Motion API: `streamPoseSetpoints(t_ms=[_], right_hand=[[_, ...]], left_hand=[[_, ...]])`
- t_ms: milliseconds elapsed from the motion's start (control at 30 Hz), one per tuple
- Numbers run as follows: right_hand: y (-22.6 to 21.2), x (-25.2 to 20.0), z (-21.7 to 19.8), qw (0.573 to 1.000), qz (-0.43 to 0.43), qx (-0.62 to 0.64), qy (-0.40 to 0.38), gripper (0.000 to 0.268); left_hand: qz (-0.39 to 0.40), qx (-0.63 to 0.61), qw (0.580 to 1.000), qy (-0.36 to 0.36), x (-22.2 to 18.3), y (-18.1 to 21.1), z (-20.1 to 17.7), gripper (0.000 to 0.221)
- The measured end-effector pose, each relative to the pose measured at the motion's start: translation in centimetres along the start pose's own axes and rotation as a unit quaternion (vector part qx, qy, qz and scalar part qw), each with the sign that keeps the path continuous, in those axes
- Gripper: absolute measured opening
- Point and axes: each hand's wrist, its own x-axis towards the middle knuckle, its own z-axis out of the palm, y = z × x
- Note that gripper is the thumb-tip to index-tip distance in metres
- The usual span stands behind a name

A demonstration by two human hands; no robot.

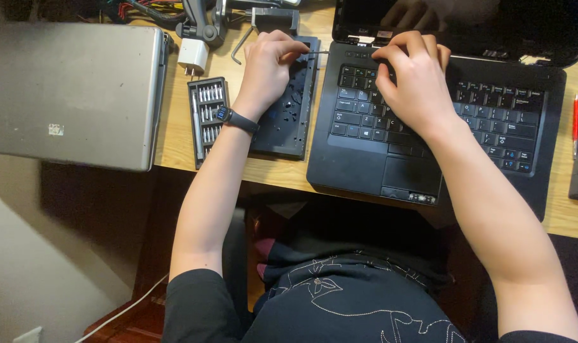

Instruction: Disassembling a laptop to inspect and remove internal components including RAM and screen bezel.

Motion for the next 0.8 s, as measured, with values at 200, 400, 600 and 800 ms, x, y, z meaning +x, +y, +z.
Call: streamPoseSetpoints(t_ms=[200,400,600,800], right_hand=[[-0.4,0.8,0.1,0.999,-0.020,-0.027,0.006,0.020],[-1.8,3.4,0.8,0.995,-0.058,-0.078,-0.038,0.019],[-3.6,5.6,2.0,0.988,-0.102,-0.095,-0.066,0.039],[-3.0,5.7,1.9,0.981,-0.148,-0.124,-0.036,0.025]], left_hand=[[0.009,-0.008,1.000,0.006,0.0,-0.1,0.1,0.027],[0.010,-0.014,1.000,0.011,-0.2,-0.4,0.3,0.026],[0.002,-0.004,1.000,0.000,-0.2,0.2,-0.1,0.023],[0.037,-0.011,0.999,0.021,-0.4,0.2,0.0,0.025]])
